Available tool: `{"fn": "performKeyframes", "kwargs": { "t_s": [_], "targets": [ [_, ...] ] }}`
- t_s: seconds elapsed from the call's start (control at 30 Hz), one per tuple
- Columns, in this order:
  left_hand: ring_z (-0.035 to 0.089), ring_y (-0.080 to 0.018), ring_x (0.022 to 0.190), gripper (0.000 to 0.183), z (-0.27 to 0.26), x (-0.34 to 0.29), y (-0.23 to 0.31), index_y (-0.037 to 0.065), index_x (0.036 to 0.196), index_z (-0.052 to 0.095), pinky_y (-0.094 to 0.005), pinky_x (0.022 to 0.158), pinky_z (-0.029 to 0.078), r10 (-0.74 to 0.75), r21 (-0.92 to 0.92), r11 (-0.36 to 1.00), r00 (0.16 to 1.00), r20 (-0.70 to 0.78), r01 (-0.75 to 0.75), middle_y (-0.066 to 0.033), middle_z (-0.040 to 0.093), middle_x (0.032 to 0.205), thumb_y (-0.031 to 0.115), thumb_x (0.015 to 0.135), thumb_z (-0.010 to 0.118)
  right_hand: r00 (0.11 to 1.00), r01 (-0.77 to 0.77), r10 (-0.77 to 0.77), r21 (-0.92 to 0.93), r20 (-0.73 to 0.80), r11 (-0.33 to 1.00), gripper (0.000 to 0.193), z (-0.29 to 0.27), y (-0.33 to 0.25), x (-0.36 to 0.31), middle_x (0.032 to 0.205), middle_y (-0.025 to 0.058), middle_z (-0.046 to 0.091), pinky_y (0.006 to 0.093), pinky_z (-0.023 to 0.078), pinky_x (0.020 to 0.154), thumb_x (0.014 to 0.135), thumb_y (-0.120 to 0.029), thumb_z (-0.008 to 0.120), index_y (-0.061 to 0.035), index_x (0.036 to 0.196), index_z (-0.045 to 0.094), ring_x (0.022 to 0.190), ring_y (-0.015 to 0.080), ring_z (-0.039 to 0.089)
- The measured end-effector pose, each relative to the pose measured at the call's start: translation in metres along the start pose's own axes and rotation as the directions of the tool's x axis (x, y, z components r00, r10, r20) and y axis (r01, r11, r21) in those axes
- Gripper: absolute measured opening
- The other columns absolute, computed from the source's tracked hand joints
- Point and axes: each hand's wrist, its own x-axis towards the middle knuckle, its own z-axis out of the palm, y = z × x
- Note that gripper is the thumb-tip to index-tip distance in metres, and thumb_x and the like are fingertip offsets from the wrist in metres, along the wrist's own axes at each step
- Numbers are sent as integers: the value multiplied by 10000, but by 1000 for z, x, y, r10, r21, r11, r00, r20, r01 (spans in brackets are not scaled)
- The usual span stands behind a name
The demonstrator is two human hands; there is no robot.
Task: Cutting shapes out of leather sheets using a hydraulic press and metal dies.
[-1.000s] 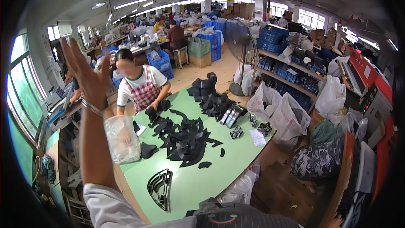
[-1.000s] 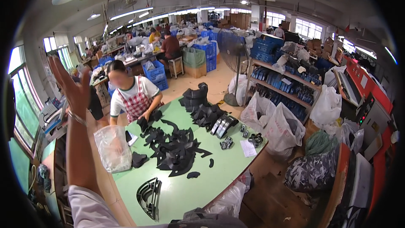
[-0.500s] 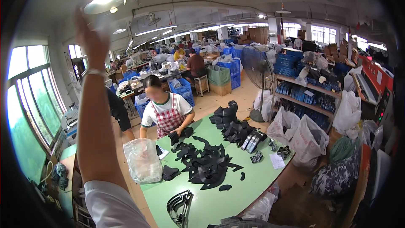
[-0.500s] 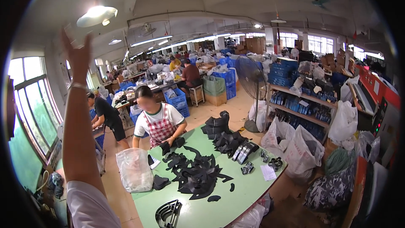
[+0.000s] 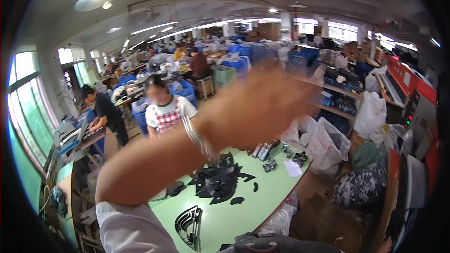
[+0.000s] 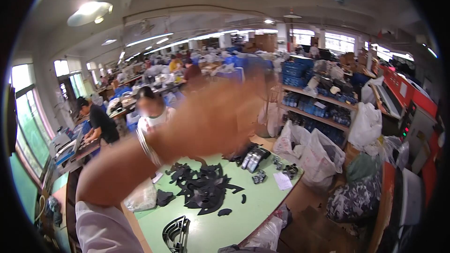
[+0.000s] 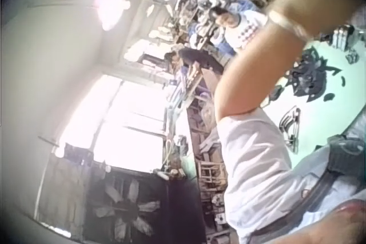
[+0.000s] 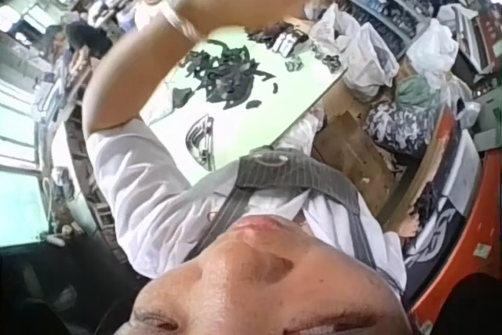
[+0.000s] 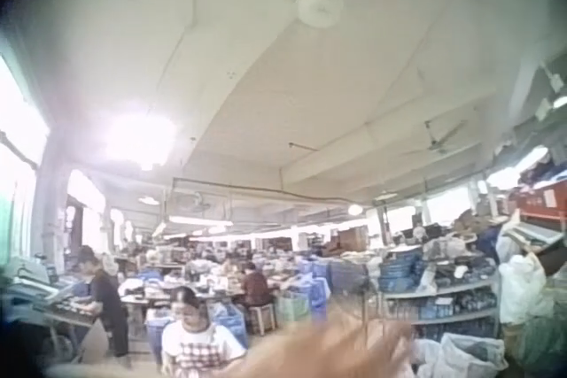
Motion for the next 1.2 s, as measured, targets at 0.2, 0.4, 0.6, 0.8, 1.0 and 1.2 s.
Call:
{"fn": "performKeyframes", "kwargs": {
  "t_s": [0.2,0.4,0.6,0.8,1.0,1.2],
  "targets": [
    [480,-269,1259,608,90,-209,150,192,1464,312,-372,936,464,365,-650,758,793,487,51,-106,355,1494,219,893,519,958,-67,57,26,280,997,341,8,-19,18,1032,112,599,438,444,867,921,-363,515,-73,1079,598,1026,288,561],
    [468,-358,1215,795,11,-347,255,99,1431,324,-471,987,400,198,-561,404,529,825,723,-230,300,1477,128,721,679,934,-90,74,28,348,996,371,-17,-38,24,1075,117,600,440,430,904,923,-370,517,-68,1121,602,1056,287,555],
    [449,-379,1232,671,-10,-398,348,35,1411,365,-463,1034,368,48,-525,233,529,847,819,-221,407,1404,168,790,582,955,75,-97,-89,-279,993,379,-12,-2,14,712,29,641,423,422,559,802,-573,578,-218,763,706,653,248,603],
    [450,-387,1225,624,-6,-374,372,14,1386,392,-456,1041,363,-49,-477,97,483,874,873,-230,436,1375,183,808,555,854,127,-150,-79,-499,989,332,-4,-10,14,670,7,617,414,401,521,783,-555,625,-241,707,702,617,233,587],
    [449,-398,1216,575,2,-372,378,-15,1333,448,-430,1057,356,-87,-484,56,487,869,873,-249,501,1296,187,804,548,905,121,-150,-97,-398,988,333,-4,-3,13,701,0,635,414,398,522,782,-559,634,-237,739,708,631,231,599],
    [440,-413,1223,615,-1,-358,366,-40,1335,431,-431,1054,364,-80,-539,83,544,835,838,-253,498,1291,204,786,562,885,149,-174,-90,-433,985,351,1,3,7,700,5,628,407,395,522,801,-569,621,-229,776,707,624,234,589]
  ]
}}
